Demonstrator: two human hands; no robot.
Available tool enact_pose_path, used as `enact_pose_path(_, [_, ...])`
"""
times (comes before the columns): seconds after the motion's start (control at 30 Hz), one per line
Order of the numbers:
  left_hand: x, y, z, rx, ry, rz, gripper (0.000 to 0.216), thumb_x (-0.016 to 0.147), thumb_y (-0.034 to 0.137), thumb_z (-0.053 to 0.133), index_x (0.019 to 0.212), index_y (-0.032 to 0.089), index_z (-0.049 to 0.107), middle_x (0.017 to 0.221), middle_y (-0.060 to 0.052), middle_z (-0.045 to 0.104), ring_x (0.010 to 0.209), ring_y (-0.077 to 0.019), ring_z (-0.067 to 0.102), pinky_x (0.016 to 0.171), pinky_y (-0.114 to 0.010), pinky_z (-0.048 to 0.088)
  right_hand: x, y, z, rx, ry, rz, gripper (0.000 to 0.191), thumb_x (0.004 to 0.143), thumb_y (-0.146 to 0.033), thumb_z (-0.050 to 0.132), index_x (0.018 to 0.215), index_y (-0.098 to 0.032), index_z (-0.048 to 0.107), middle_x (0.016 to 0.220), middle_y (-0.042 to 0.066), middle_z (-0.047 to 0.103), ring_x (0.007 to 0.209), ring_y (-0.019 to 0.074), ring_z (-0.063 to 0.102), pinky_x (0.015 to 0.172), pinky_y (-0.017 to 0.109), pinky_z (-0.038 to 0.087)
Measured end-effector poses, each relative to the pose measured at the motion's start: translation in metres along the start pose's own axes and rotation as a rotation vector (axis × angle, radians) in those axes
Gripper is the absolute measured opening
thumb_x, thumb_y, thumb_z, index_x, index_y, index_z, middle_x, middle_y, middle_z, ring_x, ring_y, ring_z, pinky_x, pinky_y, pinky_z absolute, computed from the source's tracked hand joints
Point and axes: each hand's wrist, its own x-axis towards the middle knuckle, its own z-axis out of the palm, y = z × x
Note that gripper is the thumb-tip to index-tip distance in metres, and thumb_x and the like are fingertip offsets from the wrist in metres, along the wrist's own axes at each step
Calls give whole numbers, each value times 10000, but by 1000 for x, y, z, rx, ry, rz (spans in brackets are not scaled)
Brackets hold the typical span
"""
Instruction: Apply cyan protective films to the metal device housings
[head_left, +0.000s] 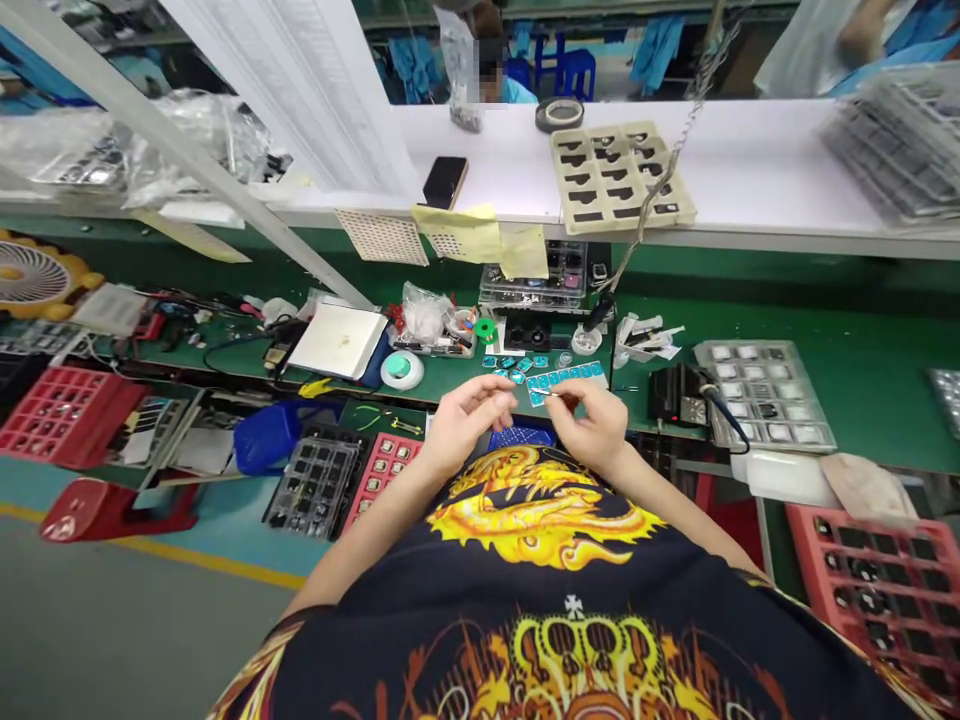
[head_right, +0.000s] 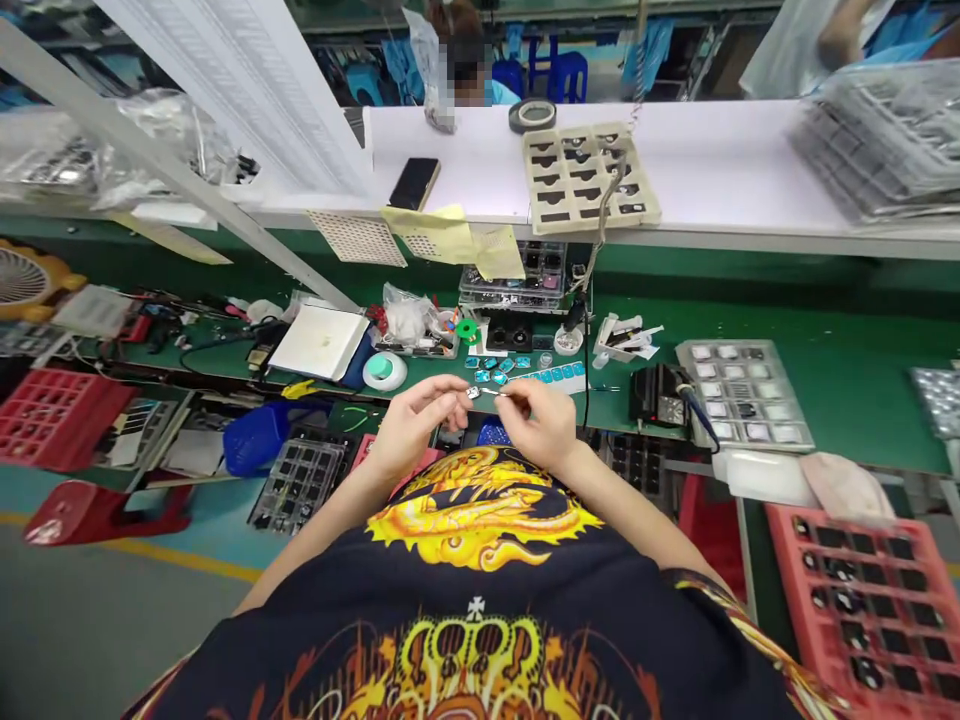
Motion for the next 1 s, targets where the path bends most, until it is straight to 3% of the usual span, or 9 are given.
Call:
enact_pose_path(0.07, [-9, 7, -4, -76, -71, 55, 395, 954, 445, 851, 1253, 193, 793, 1055, -91, 807, 800, -164, 753, 726, -282, 605, 5, -19, 2, 23, -71, -165, 131, 942, -153, 747, 1021, -254, 719, 830, -9, 810, 657, 142, 742, 651, 279, 624])
enact_pose_path(0.17, [-22, 16, -9, -153, -131, 104, 378, 948, 388, 868, 1277, 211, 812, 1064, -90, 811, 844, -174, 777, 782, -292, 637, 16, -33, 2, 94, -115, -283, 247, 916, -126, 764, 1101, -281, 716, 895, 0, 838, 745, 178, 795, 694, 315, 666])
enact_pose_path(0.3, [-34, 24, -13, -178, -86, 124, 316, 852, 256, 953, 1150, 219, 854, 988, -63, 821, 830, -160, 775, 798, -279, 659, 18, -39, 9, 160, -152, -318, 319, 898, -105, 752, 1155, -289, 713, 917, 14, 845, 768, 206, 811, 696, 355, 689])
enact_pose_path(0.53, [-35, 31, -20, -39, -58, 289, 263, 817, 189, 963, 1067, 207, 883, 1065, -97, 813, 983, -186, 778, 884, -285, 667, 22, -38, 23, 191, -202, -355, 367, 896, -83, 726, 1191, -300, 719, 964, 9, 859, 836, 203, 835, 736, 350, 706])
enact_pose_path(0.73, [-31, 32, -20, 32, 11, 351, 275, 868, 138, 914, 1124, 237, 885, 1129, -93, 828, 1028, -188, 795, 931, -307, 680, 34, -36, 23, 325, -208, -251, 398, 883, -90, 771, 1224, -293, 736, 990, 22, 841, 868, 213, 815, 759, 367, 701])
enact_pose_path(0.9, [-24, 34, -17, 49, 38, 363, 327, 869, 100, 900, 1150, 266, 887, 1154, -73, 826, 993, -173, 812, 906, -288, 696, 37, -32, 19, 511, -260, -37, 501, 864, -190, 867, 1335, -305, 746, 1057, 30, 806, 789, 175, 742, 697, 335, 685])
enact_pose_path(1.0, [-20, 35, -14, 60, 24, 377, 351, 872, 92, 893, 1175, 269, 882, 1164, -77, 823, 1011, -181, 817, 909, -291, 704, 35, -29, 19, 600, -262, 83, 451, 882, -178, 859, 1304, -309, 769, 1060, 27, 794, 809, 161, 734, 708, 313, 681])
